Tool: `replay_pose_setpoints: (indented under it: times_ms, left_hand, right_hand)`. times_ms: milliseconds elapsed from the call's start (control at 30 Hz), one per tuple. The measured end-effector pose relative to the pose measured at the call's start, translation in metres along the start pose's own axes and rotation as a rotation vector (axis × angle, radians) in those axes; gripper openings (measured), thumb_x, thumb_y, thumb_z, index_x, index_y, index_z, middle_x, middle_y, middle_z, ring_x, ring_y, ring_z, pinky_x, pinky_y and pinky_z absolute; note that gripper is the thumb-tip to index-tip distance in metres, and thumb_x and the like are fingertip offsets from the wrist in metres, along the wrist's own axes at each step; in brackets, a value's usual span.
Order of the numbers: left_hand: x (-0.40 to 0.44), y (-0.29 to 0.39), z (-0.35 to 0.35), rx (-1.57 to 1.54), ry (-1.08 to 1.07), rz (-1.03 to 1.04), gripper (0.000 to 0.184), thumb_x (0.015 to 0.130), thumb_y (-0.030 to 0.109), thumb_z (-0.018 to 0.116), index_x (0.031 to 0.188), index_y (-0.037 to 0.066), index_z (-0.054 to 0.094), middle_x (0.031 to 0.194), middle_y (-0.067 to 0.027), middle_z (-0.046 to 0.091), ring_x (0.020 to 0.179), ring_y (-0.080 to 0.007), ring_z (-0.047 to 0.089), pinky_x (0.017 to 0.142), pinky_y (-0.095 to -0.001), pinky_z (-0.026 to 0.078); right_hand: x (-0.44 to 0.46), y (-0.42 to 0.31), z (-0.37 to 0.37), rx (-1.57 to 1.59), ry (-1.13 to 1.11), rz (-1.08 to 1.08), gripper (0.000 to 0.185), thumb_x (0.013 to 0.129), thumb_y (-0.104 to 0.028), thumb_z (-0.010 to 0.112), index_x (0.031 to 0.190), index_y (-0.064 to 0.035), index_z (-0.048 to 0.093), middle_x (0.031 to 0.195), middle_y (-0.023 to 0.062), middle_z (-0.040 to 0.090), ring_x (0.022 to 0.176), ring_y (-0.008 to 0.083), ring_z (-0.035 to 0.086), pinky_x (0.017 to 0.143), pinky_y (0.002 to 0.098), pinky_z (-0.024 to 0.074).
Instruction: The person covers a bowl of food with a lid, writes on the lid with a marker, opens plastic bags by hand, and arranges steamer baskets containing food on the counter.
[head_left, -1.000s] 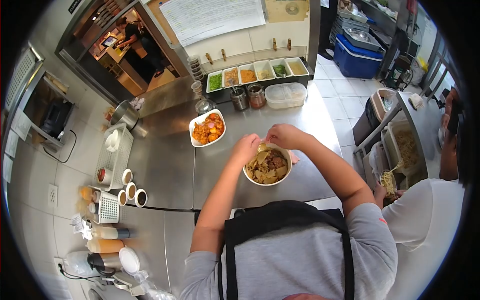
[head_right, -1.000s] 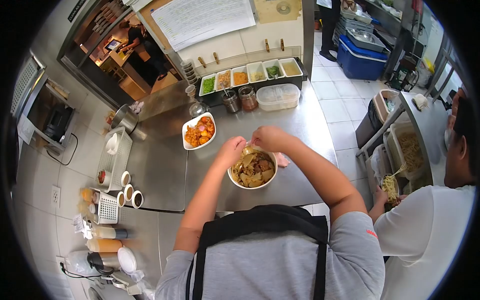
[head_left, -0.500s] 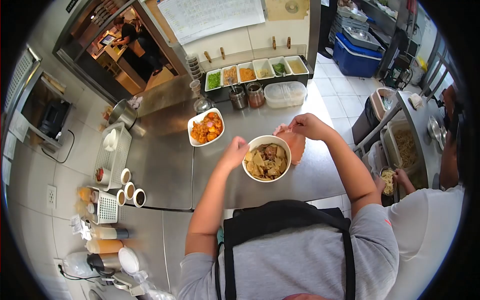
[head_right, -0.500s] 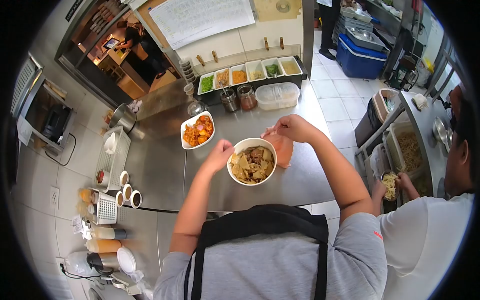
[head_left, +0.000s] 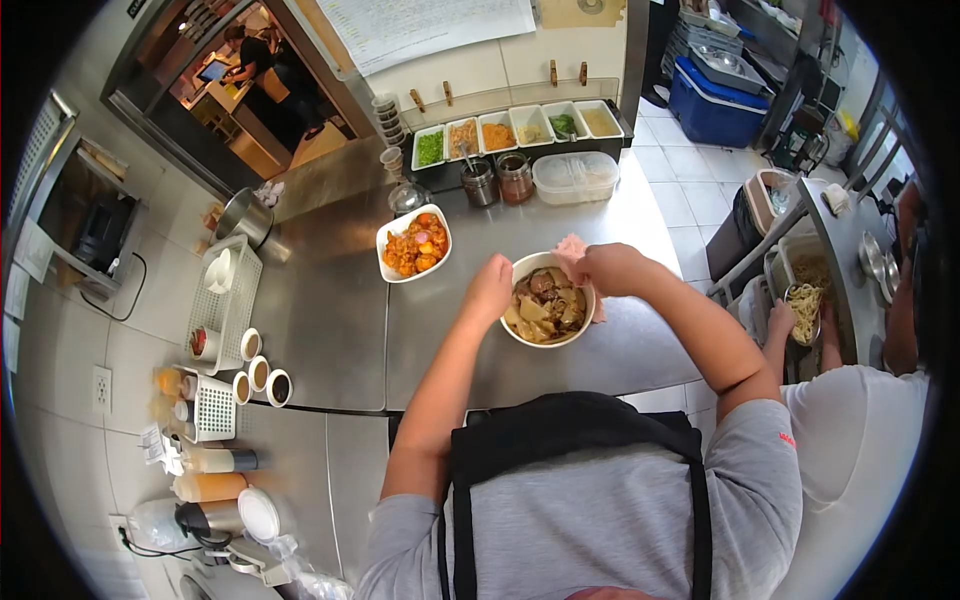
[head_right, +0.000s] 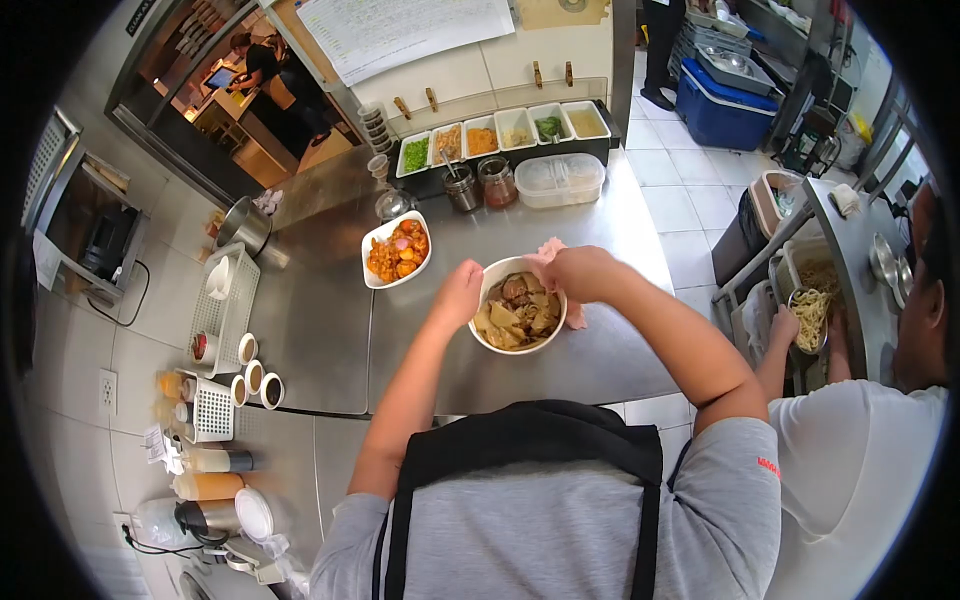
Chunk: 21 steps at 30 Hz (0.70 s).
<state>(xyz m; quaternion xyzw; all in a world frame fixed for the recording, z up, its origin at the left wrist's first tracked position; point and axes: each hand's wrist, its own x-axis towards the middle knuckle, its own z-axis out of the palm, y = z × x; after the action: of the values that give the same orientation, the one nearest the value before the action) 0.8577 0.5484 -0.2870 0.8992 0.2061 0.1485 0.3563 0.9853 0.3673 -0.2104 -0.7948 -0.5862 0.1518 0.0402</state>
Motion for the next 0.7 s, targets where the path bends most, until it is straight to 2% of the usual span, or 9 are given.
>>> replay_pose_setpoints:
  times_ms: [67,100,167,300,400,433,533,633,700]
  left_hand:
    - [-0.011,-0.005,-0.004,-0.096,-0.1,-0.195,0.022,0.082,0.022,0.042,0.088,0.002,0.05,0.079,-0.0141,0.056,0.073,-0.0273,0.054,0.066,-0.0348,0.042]
    - [-0.013,-0.007,-0.006,-0.146,-0.15,-0.296,0.022,0.081,0.023,0.043,0.089,0.003,0.05,0.081,-0.0151,0.057,0.074,-0.0282,0.055,0.067,-0.0352,0.042]
    - [-0.01,-0.014,-0.006,-0.25,-0.155,-0.231,0.023,0.08,0.023,0.044,0.089,0.003,0.05,0.079,-0.0141,0.057,0.072,-0.0257,0.055,0.066,-0.0333,0.042]
    - [0.0,-0.005,0.001,-0.268,-0.101,-0.096,0.018,0.081,0.02,0.046,0.084,0.003,0.049,0.07,-0.0021,0.051,0.064,-0.0097,0.046,0.059,-0.0251,0.039]
    - [0.006,-0.005,0.008,-0.285,-0.112,-0.029,0.017,0.082,0.019,0.046,0.085,0.003,0.05,0.069,-0.0009,0.05,0.063,-0.0098,0.045,0.059,-0.0251,0.039]
    - [0.006,-0.006,0.009,-0.316,-0.121,-0.067,0.017,0.082,0.019,0.045,0.085,0.003,0.05,0.069,-0.001,0.05,0.064,-0.01,0.044,0.059,-0.0252,0.039]
    - [0.003,-0.008,0.006,-0.4,-0.108,-0.166,0.018,0.082,0.018,0.045,0.086,0.002,0.049,0.067,-0.003,0.051,0.063,-0.0122,0.047,0.058,-0.0263,0.04]
    - [-0.011,-0.006,-0.004,-0.506,-0.149,-0.302,0.019,0.08,0.018,0.046,0.091,0.002,0.048,0.066,-0.0057,0.053,0.055,-0.0139,0.05,0.05,-0.027,0.041]
    - [-0.022,0.011,-0.026,-0.643,-0.323,-0.494,0.021,0.079,0.018,0.048,0.094,0.004,0.046,0.064,-0.0037,0.051,0.047,-0.0105,0.047,0.041,-0.0242,0.039]
  right_hand:
    - [-0.001,0.047,0.002,0.43,-0.027,-0.099,0.018,0.073,-0.006,0.049,0.088,-0.0072,0.06,0.084,0.0127,0.058,0.068,0.0192,0.056,0.061,0.0261,0.0442]
    - [-0.007,0.059,0.001,0.67,0.042,-0.031,0.017,0.073,-0.004,0.047,0.086,-0.0051,0.059,0.082,0.0106,0.059,0.068,0.0164,0.054,0.061,0.0252,0.0434]
    - [-0.016,0.061,-0.001,1.162,0.112,0.147,0.014,0.077,-0.004,0.045,0.082,0.0007,0.058,0.077,0.0052,0.058,0.069,0.0108,0.049,0.065,0.0239,0.0423]
    - [-0.001,0.044,0.019,0.797,0.184,0.013,0.014,0.076,-0.003,0.048,0.083,-0.0008,0.059,0.079,0.0085,0.06,0.072,0.0129,0.053,0.07,0.0246,0.0426]
    - [0.003,0.017,0.022,0.354,0.253,0.006,0.015,0.075,-0.012,0.049,0.084,-0.0091,0.062,0.083,0.0098,0.057,0.075,0.0236,0.056,0.07,0.0304,0.044]
    - [0.003,0.015,0.026,0.363,0.269,0.017,0.016,0.075,-0.015,0.049,0.083,-0.0121,0.062,0.085,0.0093,0.055,0.078,0.0255,0.055,0.071,0.0319,0.0435]
    - [-0.011,0.008,0.012,0.193,0.143,0.042,0.015,0.074,-0.014,0.05,0.082,-0.0136,0.062,0.082,0.0095,0.056,0.078,0.0254,0.055,0.071,0.0319,0.0435]
    - [-0.017,0.014,0.005,0.228,-0.03,-0.001,0.014,0.073,-0.004,0.049,0.082,-0.008,0.06,0.077,0.0082,0.056,0.073,0.0193,0.055,0.068,0.0269,0.0439]
    - [-0.016,0.04,0.015,0.669,0.06,0.014,0.014,0.075,-0.002,0.047,0.082,-0.0051,0.058,0.077,0.0052,0.057,0.073,0.0137,0.053,0.068,0.024,0.0428]
